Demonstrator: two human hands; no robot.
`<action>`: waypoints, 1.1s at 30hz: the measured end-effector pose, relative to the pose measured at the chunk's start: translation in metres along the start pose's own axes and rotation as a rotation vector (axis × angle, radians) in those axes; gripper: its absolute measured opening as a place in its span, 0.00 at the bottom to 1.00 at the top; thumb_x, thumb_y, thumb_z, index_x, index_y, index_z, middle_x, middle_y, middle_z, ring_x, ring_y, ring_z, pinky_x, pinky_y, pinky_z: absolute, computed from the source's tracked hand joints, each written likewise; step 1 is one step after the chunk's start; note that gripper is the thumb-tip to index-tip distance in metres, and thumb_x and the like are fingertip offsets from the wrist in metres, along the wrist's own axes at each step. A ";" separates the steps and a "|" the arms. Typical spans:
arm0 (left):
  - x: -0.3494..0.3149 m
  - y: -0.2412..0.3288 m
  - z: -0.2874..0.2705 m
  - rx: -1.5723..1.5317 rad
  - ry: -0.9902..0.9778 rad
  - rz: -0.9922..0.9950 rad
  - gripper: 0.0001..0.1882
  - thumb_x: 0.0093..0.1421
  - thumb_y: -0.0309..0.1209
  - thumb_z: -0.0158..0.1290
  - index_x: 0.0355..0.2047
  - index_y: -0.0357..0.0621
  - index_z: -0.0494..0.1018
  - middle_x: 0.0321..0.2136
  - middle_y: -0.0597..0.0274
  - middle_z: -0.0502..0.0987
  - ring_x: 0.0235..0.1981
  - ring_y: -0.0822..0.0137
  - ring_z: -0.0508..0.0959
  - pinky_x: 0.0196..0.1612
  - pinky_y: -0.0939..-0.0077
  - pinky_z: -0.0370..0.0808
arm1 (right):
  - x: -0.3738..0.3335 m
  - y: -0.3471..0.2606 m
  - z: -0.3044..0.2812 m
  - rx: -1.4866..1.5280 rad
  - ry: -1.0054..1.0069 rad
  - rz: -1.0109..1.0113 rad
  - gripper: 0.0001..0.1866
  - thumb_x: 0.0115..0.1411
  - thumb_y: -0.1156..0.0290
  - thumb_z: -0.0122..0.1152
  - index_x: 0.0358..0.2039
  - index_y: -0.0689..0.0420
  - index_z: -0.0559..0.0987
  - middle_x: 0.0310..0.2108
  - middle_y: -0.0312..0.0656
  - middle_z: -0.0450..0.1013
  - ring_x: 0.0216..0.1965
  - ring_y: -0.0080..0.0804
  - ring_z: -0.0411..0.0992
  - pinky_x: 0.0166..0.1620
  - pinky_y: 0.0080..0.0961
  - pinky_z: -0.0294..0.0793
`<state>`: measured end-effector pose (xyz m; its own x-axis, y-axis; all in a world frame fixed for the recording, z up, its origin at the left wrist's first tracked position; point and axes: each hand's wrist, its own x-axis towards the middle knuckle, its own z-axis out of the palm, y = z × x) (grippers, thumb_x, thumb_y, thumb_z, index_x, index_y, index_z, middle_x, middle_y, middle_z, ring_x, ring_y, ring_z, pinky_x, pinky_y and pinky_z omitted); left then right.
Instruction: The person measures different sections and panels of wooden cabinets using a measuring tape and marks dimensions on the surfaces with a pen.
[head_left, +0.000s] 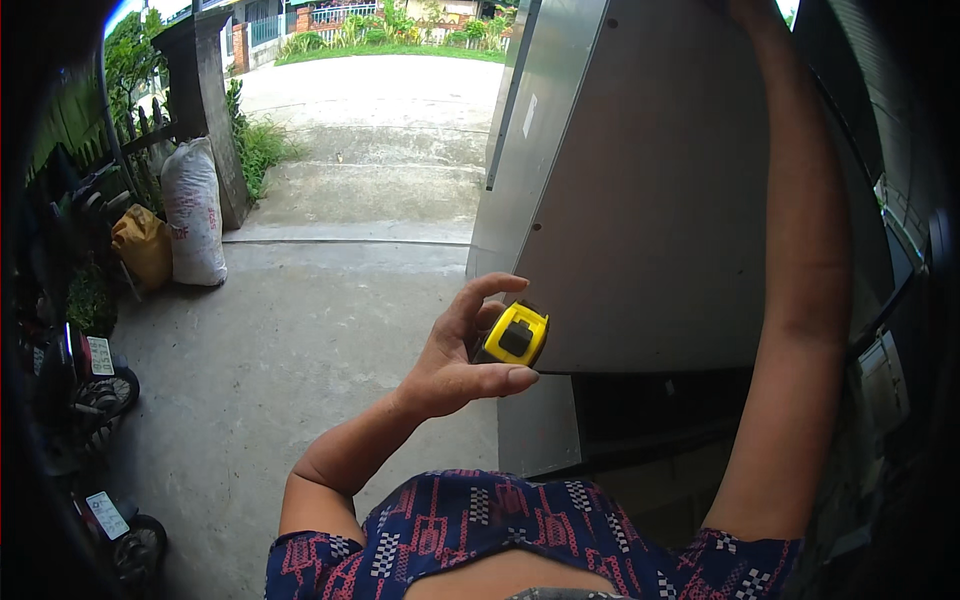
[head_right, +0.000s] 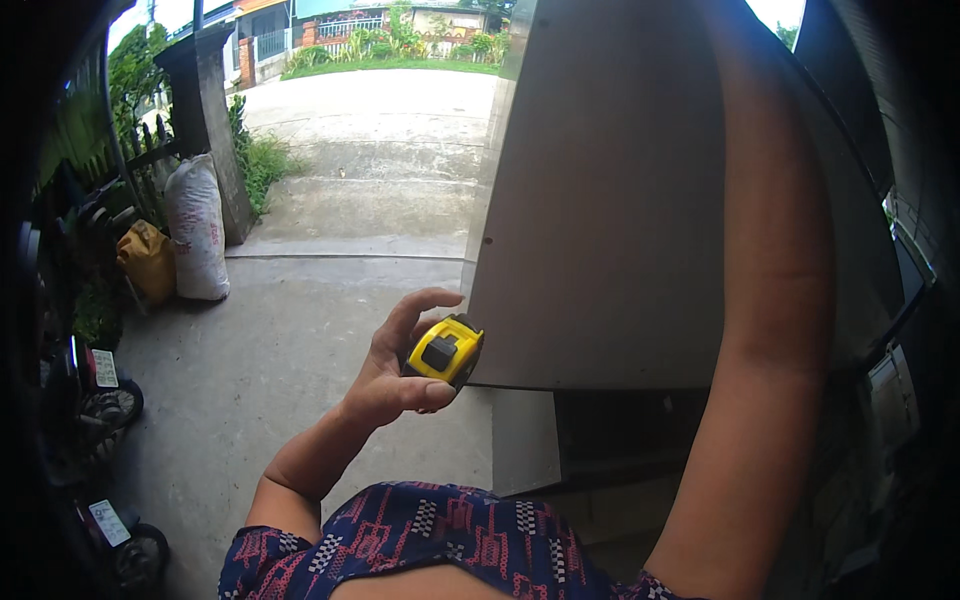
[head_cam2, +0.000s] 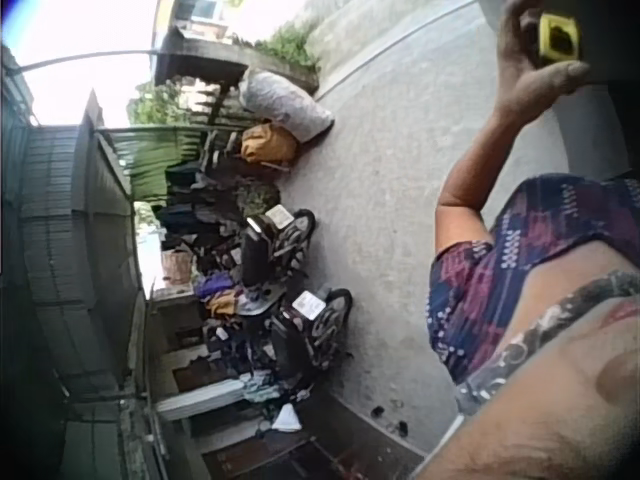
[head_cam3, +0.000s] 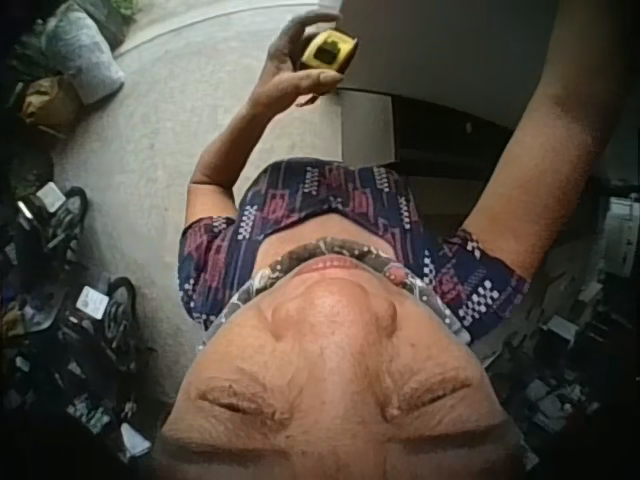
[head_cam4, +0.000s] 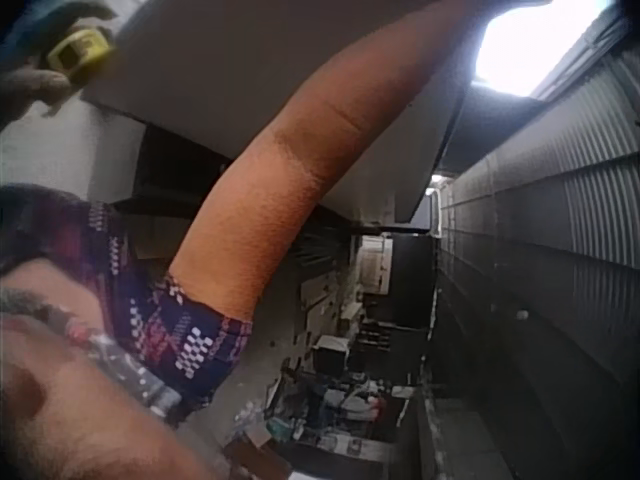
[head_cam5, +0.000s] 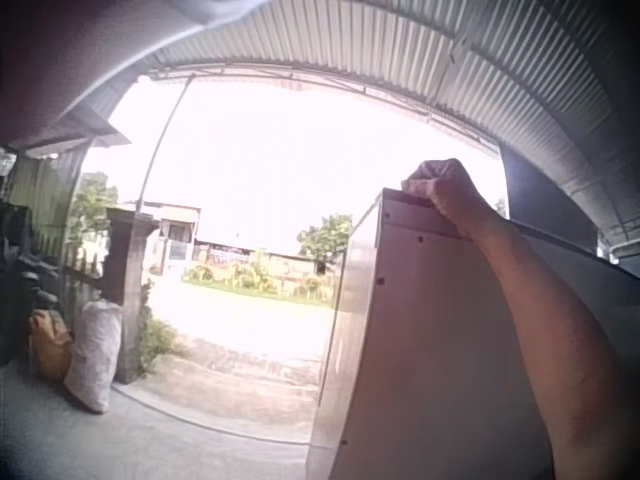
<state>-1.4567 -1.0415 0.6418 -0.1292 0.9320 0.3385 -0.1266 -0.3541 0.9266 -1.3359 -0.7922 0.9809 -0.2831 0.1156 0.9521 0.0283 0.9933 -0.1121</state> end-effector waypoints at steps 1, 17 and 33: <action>-0.011 -0.016 -0.004 0.022 0.072 -0.030 0.48 0.37 0.46 0.67 0.58 0.46 0.60 0.38 0.54 0.74 0.39 0.67 0.75 0.45 0.75 0.75 | 0.001 0.007 0.014 0.053 -0.020 0.012 0.06 0.54 0.72 0.60 0.23 0.59 0.79 0.18 0.32 0.72 0.20 0.19 0.65 0.24 0.23 0.64; -0.064 -0.050 -0.019 -0.161 0.312 -0.245 0.48 0.44 0.42 0.68 0.59 0.51 0.51 0.48 0.47 0.62 0.47 0.60 0.73 0.47 0.68 0.78 | -0.292 -0.082 0.046 0.133 -0.357 0.107 0.14 0.58 0.67 0.64 0.44 0.57 0.78 0.32 0.39 0.74 0.29 0.23 0.71 0.27 0.18 0.69; -0.090 -0.128 0.018 -0.171 0.308 -0.475 0.47 0.48 0.39 0.67 0.59 0.44 0.48 0.46 0.49 0.62 0.48 0.61 0.71 0.47 0.71 0.77 | -0.515 -0.134 0.092 0.333 -0.598 0.604 0.44 0.39 0.56 0.79 0.54 0.61 0.67 0.42 0.50 0.71 0.44 0.44 0.74 0.46 0.37 0.75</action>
<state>-1.4116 -1.0783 0.4957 -0.2958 0.9355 -0.1933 -0.3936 0.0650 0.9170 -1.2825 -0.9852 0.4794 -0.7624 0.5013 0.4092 0.0808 0.7012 -0.7084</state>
